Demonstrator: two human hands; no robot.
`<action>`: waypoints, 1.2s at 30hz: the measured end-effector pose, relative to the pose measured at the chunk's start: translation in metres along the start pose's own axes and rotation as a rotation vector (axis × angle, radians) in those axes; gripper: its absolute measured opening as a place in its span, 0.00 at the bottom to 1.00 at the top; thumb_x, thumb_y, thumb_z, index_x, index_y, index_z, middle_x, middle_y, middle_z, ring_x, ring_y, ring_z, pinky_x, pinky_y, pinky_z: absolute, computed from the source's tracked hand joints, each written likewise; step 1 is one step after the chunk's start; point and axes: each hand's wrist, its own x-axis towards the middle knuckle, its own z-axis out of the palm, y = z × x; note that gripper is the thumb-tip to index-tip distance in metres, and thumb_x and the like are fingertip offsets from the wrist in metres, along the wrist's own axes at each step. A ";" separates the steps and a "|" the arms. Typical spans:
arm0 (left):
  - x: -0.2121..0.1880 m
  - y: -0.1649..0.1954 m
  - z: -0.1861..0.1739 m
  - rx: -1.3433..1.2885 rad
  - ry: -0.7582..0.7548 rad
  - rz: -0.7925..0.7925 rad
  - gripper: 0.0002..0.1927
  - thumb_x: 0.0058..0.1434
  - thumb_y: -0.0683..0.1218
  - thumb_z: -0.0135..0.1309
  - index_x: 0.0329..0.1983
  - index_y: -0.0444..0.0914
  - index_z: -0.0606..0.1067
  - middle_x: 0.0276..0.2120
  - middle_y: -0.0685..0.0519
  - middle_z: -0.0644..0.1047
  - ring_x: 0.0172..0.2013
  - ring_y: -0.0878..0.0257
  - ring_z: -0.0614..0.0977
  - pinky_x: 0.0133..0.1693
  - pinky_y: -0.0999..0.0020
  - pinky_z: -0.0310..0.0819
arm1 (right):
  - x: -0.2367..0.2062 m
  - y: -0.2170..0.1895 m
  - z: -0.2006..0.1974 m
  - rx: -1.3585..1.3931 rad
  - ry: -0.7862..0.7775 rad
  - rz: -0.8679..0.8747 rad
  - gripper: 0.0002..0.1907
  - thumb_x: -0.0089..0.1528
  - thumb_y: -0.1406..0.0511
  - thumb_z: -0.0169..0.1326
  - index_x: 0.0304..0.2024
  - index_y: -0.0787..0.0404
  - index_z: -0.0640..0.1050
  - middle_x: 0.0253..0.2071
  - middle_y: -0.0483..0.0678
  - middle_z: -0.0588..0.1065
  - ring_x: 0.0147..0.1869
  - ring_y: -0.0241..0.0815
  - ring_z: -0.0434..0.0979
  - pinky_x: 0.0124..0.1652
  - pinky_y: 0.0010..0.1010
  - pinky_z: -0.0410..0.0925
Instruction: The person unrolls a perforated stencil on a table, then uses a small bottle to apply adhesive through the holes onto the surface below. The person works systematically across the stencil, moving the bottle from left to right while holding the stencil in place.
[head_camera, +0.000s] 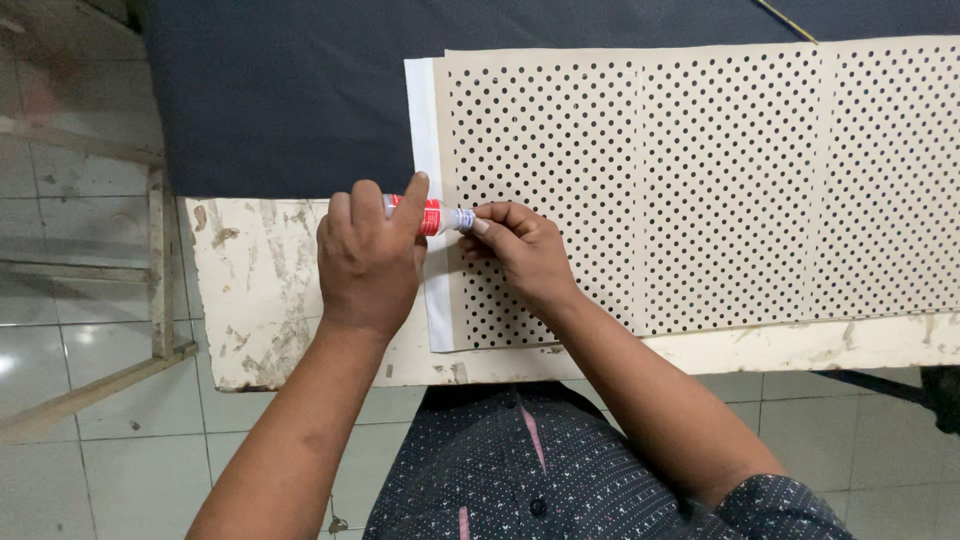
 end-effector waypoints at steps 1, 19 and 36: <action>0.000 0.001 -0.002 -0.008 0.004 0.004 0.29 0.48 0.46 0.69 0.57 0.44 0.79 0.37 0.51 0.66 0.37 0.55 0.70 0.36 0.60 0.68 | 0.000 0.000 0.000 -0.012 0.004 -0.001 0.10 0.69 0.67 0.51 0.47 0.67 0.79 0.38 0.46 0.80 0.41 0.32 0.80 0.45 0.25 0.74; 0.003 -0.022 0.063 -0.378 0.112 -0.001 0.23 0.61 0.51 0.66 0.52 0.39 0.69 0.56 0.47 0.73 0.60 0.49 0.72 0.61 0.49 0.59 | 0.003 -0.024 -0.061 -0.332 0.295 -0.100 0.09 0.66 0.67 0.57 0.48 0.62 0.79 0.37 0.40 0.80 0.38 0.26 0.77 0.40 0.20 0.72; 0.010 -0.028 0.092 -0.465 0.096 -0.098 0.32 0.56 0.61 0.70 0.57 0.41 0.74 0.66 0.46 0.69 0.69 0.48 0.66 0.67 0.46 0.54 | 0.029 -0.040 -0.054 -1.097 0.187 -0.480 0.05 0.64 0.67 0.62 0.42 0.62 0.82 0.37 0.47 0.73 0.37 0.40 0.74 0.39 0.30 0.69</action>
